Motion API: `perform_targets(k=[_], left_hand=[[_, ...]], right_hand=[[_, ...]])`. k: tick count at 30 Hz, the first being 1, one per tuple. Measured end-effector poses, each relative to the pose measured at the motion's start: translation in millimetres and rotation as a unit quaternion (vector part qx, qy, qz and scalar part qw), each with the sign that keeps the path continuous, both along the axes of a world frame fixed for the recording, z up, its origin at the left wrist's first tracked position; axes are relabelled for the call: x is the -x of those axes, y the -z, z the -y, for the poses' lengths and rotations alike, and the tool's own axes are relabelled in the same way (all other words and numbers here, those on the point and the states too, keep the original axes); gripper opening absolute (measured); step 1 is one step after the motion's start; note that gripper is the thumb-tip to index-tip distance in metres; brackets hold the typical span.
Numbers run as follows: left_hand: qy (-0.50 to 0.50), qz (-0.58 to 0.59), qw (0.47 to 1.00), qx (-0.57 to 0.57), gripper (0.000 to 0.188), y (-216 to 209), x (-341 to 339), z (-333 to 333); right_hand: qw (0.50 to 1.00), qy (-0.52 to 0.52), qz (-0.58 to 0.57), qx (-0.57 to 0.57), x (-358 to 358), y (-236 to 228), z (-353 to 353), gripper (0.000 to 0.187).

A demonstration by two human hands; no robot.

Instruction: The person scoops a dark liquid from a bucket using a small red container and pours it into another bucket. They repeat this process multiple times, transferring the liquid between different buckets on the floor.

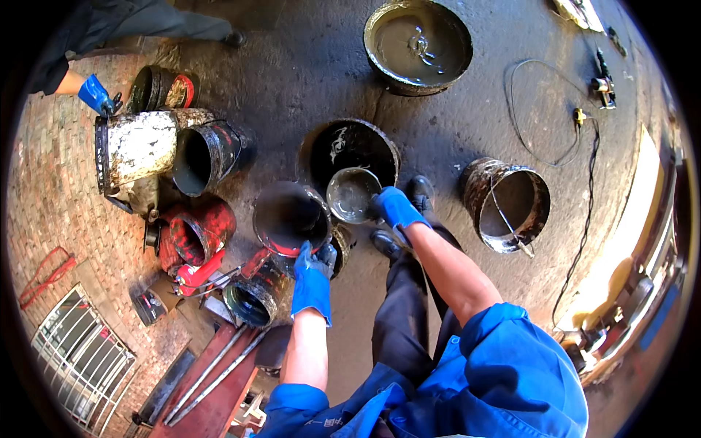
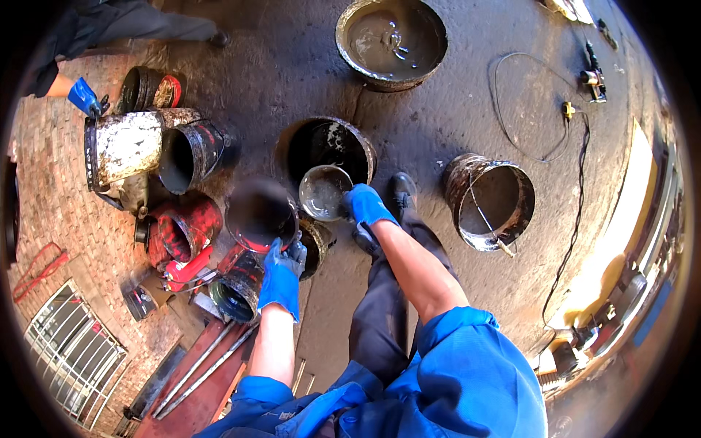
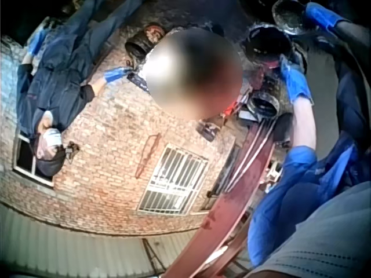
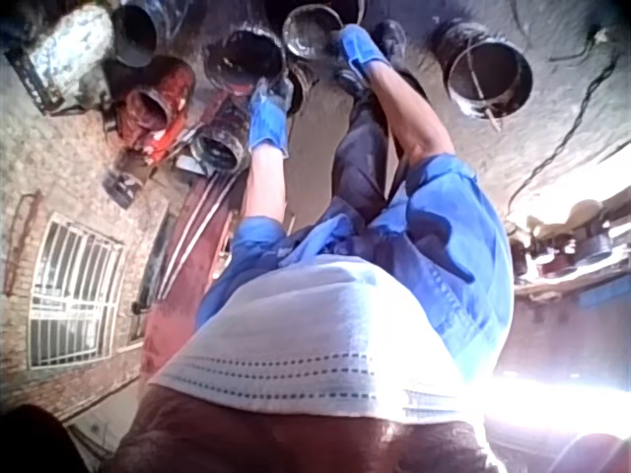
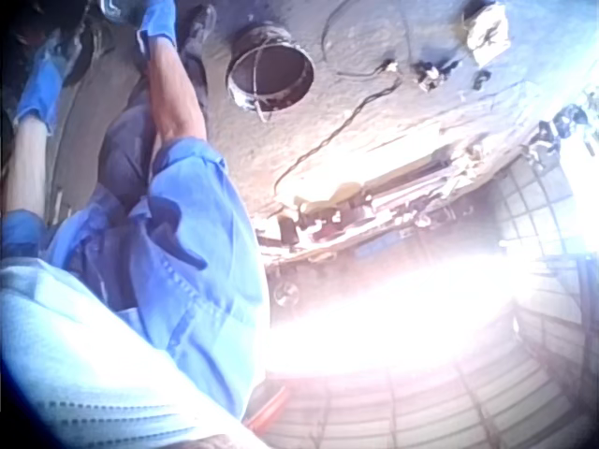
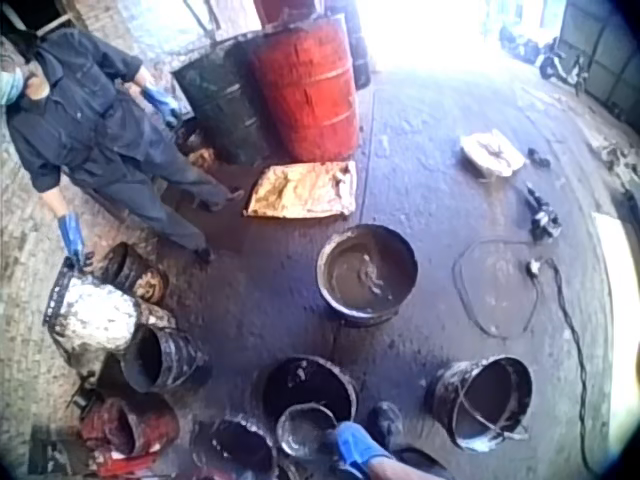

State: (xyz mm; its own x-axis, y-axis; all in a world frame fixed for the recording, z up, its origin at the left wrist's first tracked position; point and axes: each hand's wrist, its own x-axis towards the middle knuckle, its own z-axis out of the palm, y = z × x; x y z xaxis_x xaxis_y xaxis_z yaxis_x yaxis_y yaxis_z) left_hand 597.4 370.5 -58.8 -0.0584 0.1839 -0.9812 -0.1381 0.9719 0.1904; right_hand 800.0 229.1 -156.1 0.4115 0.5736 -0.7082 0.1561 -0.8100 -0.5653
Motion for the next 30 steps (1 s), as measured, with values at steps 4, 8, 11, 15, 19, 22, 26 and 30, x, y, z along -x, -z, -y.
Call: perform_targets(k=[4,8,11,15,19,22,26,30], left_hand=[[-0.017,-0.006,1.000,0.013,0.029,-6,-2,1],[-0.010,0.019,0.999,0.023,0.030,-9,-6,7],[-0.003,0.039,0.999,0.029,0.030,-13,-15,12],[-0.010,0.046,0.998,0.043,0.029,-15,-24,15],[-0.028,0.095,0.994,0.045,0.028,-16,-29,12],[-0.075,0.094,0.991,0.050,0.028,-16,-42,15],[-0.038,0.098,0.994,0.036,0.028,-7,-46,15],[-0.040,0.090,0.993,0.070,0.026,-7,-59,11]], right_hand=[[0.996,0.087,-0.036,0.008,-12,-7,2,0.028],[0.998,0.029,0.050,-0.014,-31,-18,3,0.023],[0.999,-0.033,0.029,0.024,-44,-20,-1,0.022],[0.999,-0.008,0.028,-0.027,-51,-12,7,0.025],[0.991,0.012,-0.094,-0.091,-83,-45,9,0.027],[0.961,0.092,-0.231,-0.121,-107,-45,6,0.031],[0.971,0.082,-0.207,-0.087,-173,-54,11,0.029],[0.969,0.139,-0.175,-0.107,-261,-28,24,0.027]])
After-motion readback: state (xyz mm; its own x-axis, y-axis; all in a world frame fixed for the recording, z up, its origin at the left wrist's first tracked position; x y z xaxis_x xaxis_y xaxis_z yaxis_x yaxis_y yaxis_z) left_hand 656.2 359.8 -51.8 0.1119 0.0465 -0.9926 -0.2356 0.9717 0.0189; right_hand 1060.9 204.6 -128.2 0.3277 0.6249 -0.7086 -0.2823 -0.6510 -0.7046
